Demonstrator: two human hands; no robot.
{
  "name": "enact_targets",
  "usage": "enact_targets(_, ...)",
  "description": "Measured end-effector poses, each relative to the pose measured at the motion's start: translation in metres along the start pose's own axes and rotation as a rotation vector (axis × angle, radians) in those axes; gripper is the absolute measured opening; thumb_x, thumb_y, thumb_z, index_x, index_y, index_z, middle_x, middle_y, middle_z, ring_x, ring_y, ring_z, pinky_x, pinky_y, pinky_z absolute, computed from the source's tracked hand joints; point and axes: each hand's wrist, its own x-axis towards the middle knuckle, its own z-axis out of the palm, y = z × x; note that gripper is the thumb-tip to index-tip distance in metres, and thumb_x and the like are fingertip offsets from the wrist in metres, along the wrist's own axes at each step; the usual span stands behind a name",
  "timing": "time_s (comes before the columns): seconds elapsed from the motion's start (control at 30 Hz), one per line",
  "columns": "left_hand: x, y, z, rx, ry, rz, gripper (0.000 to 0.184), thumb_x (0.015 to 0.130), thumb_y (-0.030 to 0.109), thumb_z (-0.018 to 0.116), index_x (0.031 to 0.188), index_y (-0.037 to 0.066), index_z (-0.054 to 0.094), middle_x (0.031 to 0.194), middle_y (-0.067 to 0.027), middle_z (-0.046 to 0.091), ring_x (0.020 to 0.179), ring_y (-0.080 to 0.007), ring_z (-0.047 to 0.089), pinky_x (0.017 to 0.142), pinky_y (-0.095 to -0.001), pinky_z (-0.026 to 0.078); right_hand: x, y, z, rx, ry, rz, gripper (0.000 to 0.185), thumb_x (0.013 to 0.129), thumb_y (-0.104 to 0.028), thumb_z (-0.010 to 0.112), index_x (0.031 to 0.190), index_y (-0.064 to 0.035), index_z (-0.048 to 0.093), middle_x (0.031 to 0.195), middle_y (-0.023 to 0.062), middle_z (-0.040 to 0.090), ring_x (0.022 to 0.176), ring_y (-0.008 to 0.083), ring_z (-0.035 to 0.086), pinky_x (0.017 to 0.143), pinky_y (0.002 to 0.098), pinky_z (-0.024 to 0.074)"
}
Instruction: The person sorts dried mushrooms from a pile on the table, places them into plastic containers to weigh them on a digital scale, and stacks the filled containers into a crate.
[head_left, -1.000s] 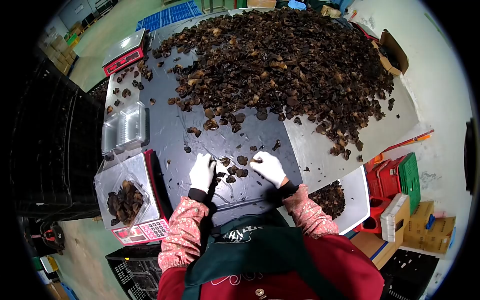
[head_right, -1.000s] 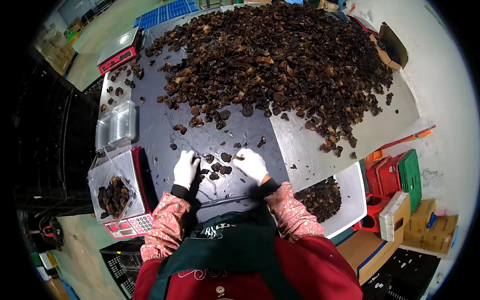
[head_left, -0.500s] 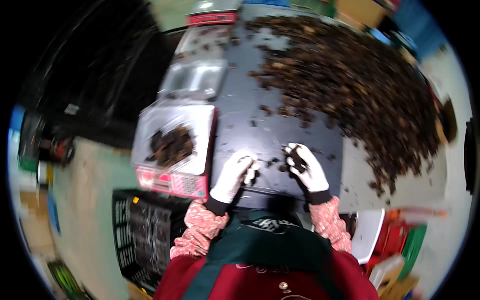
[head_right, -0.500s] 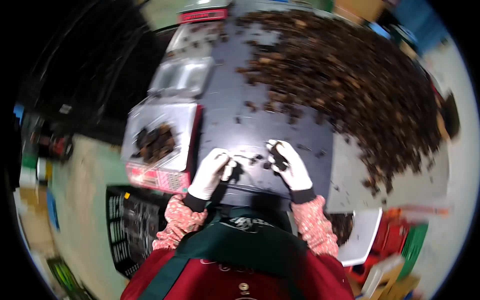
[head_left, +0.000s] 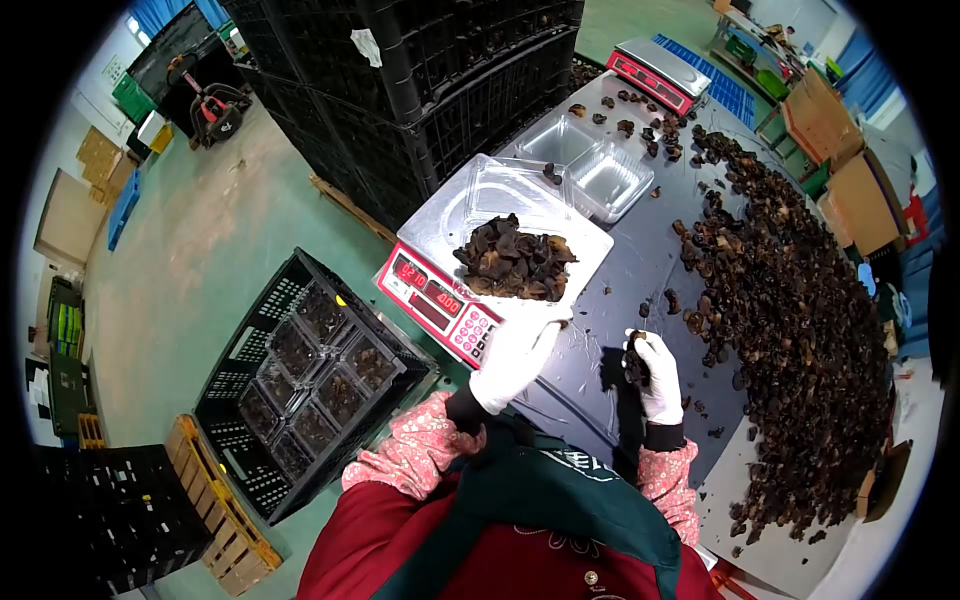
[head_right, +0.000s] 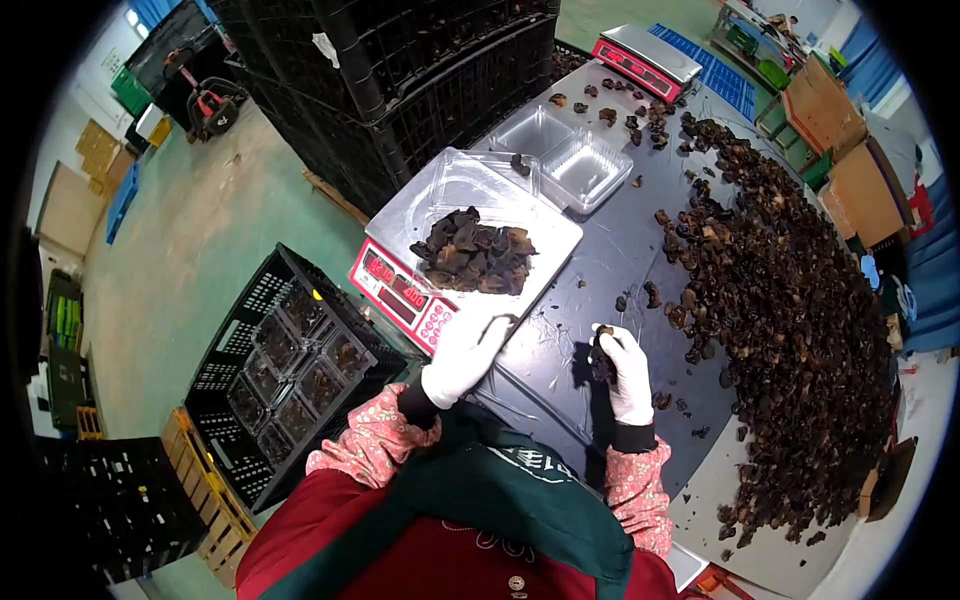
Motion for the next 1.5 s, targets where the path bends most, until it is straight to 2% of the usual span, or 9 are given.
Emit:
enact_targets(0.3, 0.058, -0.009, -0.027, 0.079, 0.228, 0.084, 0.019, 0.090, -0.004, 0.054, 0.105, 0.000, 0.065, 0.094, -0.0129, 0.063, 0.087, -0.0243, 0.064, 0.080, -0.0308, 0.050, -0.001, 0.005, -0.006, -0.105, 0.120, -0.099, 0.020, 0.091, -0.013, 0.067, 0.107, -0.0014, 0.067, 0.094, -0.0016, 0.064, 0.083, 0.0066, 0.057, 0.076, 0.0213, 0.0454)
enact_targets(0.43, 0.048, 0.018, 0.019, -0.254, -0.103, -0.108, 0.016, 0.094, 0.007, 0.054, 0.105, 0.006, 0.065, 0.093, -0.0098, 0.062, 0.085, -0.0176, 0.064, 0.075, -0.0307, 0.051, -0.007, 0.031, -0.066, -0.572, 0.508, -0.251, 0.020, 0.087, -0.012, 0.070, 0.104, -0.0018, 0.066, 0.093, 0.0026, 0.066, 0.086, 0.0118, 0.060, 0.080, 0.0268, 0.0482)
enact_targets(0.53, 0.025, 0.020, 0.090, -0.254, -0.348, -0.062, 0.015, 0.095, 0.016, 0.056, 0.106, 0.010, 0.064, 0.101, -0.0120, 0.062, 0.093, -0.0310, 0.063, 0.082, -0.0379, 0.051, -0.006, 0.056, -0.121, -0.932, 0.698, -0.320, 0.025, 0.084, -0.013, 0.071, 0.107, -0.0030, 0.066, 0.104, 0.0102, 0.067, 0.093, 0.0245, 0.064, 0.085, 0.0338, 0.0497)
enact_targets(0.73, 0.014, -0.026, 0.187, 0.176, -0.753, -0.134, 0.045, 0.090, 0.030, 0.060, 0.126, 0.003, 0.054, 0.124, -0.0182, 0.052, 0.122, -0.0369, 0.049, 0.099, -0.0459, 0.043, 0.000, 0.034, -0.131, -1.513, 0.781, -0.473, 0.036, 0.083, -0.025, 0.073, 0.116, -0.0101, 0.067, 0.117, 0.0106, 0.064, 0.108, 0.0312, 0.059, 0.094, 0.0411, 0.0461)
enact_targets(0.83, -0.006, -0.021, 0.177, 0.348, -0.534, 0.199, 0.057, 0.089, 0.034, 0.061, 0.136, 0.003, 0.048, 0.135, -0.0185, 0.048, 0.135, -0.0384, 0.037, 0.111, -0.0524, 0.029, 0.014, -0.021, -0.051, -0.785, 0.437, -0.552, 0.034, 0.086, -0.011, 0.068, 0.120, -0.0073, 0.067, 0.111, 0.0134, 0.064, 0.107, 0.0252, 0.061, 0.094, 0.0339, 0.0476)
enact_targets(0.97, -0.006, -0.009, 0.090, -0.166, -0.320, 0.256, 0.021, 0.089, 0.011, 0.061, 0.107, 0.002, 0.069, 0.087, -0.0114, 0.066, 0.082, -0.0289, 0.064, 0.077, -0.0394, 0.050, 0.034, -0.067, 0.055, -0.885, 0.003, -0.720, 0.041, 0.085, -0.016, 0.069, 0.125, -0.0087, 0.063, 0.120, 0.0139, 0.060, 0.102, 0.0238, 0.063, 0.088, 0.0324, 0.0507)
enact_targets(1.1, 0.003, -0.016, -0.014, 0.488, 0.164, 0.492, 0.016, 0.082, -0.005, 0.058, 0.097, -0.007, 0.065, 0.095, -0.0153, 0.066, 0.082, -0.0330, 0.060, 0.082, -0.0408, 0.048, 0.070, -0.061, 0.112, -0.971, -0.146, -0.629, 0.050, 0.083, -0.025, 0.073, 0.130, -0.0147, 0.060, 0.129, 0.0117, 0.056, 0.107, 0.0263, 0.062, 0.088, 0.0325, 0.0518)
enact_targets(1.23, 0.024, -0.040, -0.053, 0.498, 0.438, -0.037, 0.031, 0.083, 0.008, 0.063, 0.114, 0.005, 0.064, 0.109, -0.0140, 0.061, 0.114, -0.0319, 0.050, 0.102, -0.0448, 0.034, 0.095, -0.050, 0.132, -1.180, -0.160, -0.590, 0.050, 0.082, -0.025, 0.073, 0.130, -0.0168, 0.061, 0.127, 0.0122, 0.057, 0.112, 0.0301, 0.059, 0.096, 0.0349, 0.0480)
enact_targets(1.5, 0.028, -0.063, -0.047, 0.706, 0.194, 0.099, 0.028, 0.089, 0.012, 0.060, 0.116, 0.011, 0.065, 0.108, -0.0077, 0.062, 0.116, -0.0282, 0.052, 0.105, -0.0445, 0.033, 0.104, -0.050, 0.110, -0.891, -0.197, -0.422, 0.036, 0.083, -0.007, 0.067, 0.119, -0.0067, 0.065, 0.107, 0.0080, 0.065, 0.095, 0.0163, 0.062, 0.088, 0.0290, 0.0493)
